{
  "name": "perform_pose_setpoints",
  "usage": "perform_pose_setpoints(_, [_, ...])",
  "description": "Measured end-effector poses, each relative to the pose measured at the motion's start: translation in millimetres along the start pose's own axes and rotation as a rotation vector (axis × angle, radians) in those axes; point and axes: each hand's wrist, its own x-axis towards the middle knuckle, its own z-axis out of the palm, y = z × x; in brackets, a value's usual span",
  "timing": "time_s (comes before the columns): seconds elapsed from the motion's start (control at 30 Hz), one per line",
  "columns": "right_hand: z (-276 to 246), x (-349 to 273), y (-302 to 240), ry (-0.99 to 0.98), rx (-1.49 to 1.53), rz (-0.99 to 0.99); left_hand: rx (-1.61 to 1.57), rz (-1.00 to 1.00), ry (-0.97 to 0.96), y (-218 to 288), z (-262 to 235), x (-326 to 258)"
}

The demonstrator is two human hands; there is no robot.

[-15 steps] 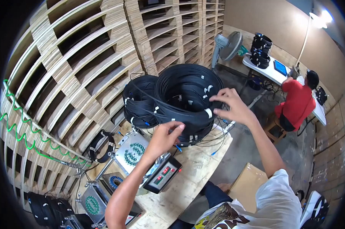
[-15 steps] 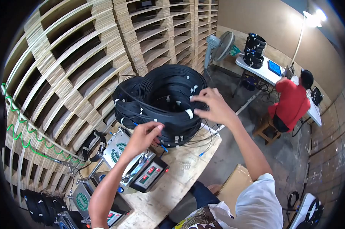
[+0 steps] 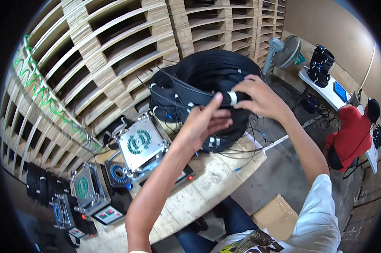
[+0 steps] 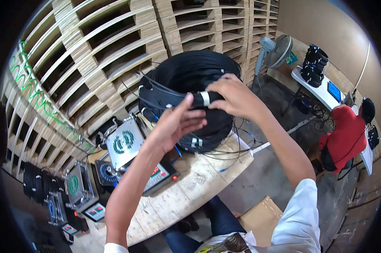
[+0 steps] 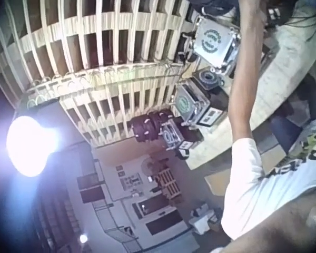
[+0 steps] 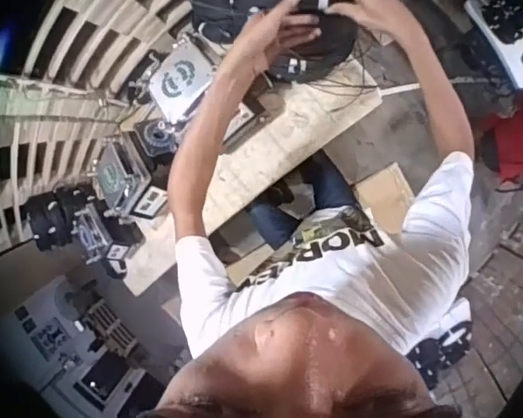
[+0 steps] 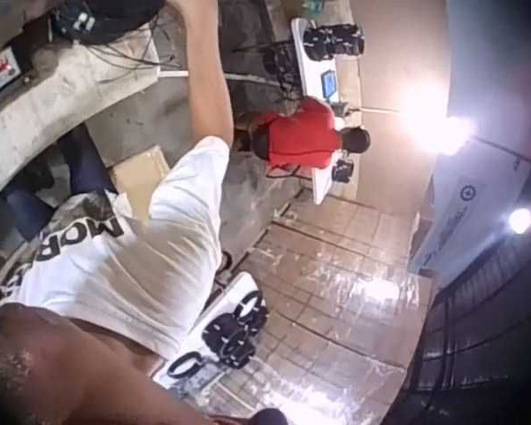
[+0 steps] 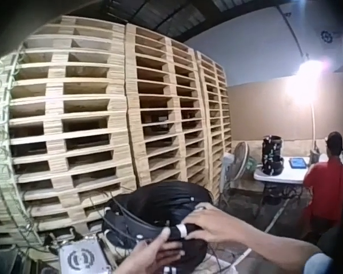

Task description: Placing fiber optic cable coils into a processing machine and then removing them.

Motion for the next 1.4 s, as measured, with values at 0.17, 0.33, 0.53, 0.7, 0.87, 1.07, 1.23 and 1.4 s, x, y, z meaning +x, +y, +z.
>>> perform_pose_setpoints(0.17, [2, 6, -9, 0.040, -0.010, 0.040, -0.418, 0.203, 0.365, 1, 30, 31])
perform_pose_setpoints(0.33, [9, -12, -5, 0.495, -0.080, -0.080, -0.744, 0.260, 0.417, 7, 41, 63])
perform_pose_setpoints(0.53, [42, -63, -42, 0.710, 0.915, 0.556, -0.959, 0.377, 0.415, 23, 31, 77])
perform_pose_setpoints(0.7, [50, -20, -23, 0.656, 1.944, 0.709, -1.031, 0.453, 0.344, 30, 40, 77])
perform_pose_setpoints(0.87, [12, 16, 15, 0.855, 2.037, 0.816, -0.940, 0.524, 0.097, 35, 44, 55])
perform_pose_setpoints(1.07, [-17, 18, 47, 0.723, 1.782, 0.777, -0.782, 0.561, -0.079, 44, 37, 26])
perform_pose_setpoints(1.23, [-32, 6, 26, 0.683, 1.572, 0.731, -0.518, 0.565, -0.238, 31, 9, -3])
perform_pose_setpoints(1.4, [-23, 6, -1, 0.781, 1.376, 0.584, -0.409, 0.591, -0.177, 8, -15, -48])
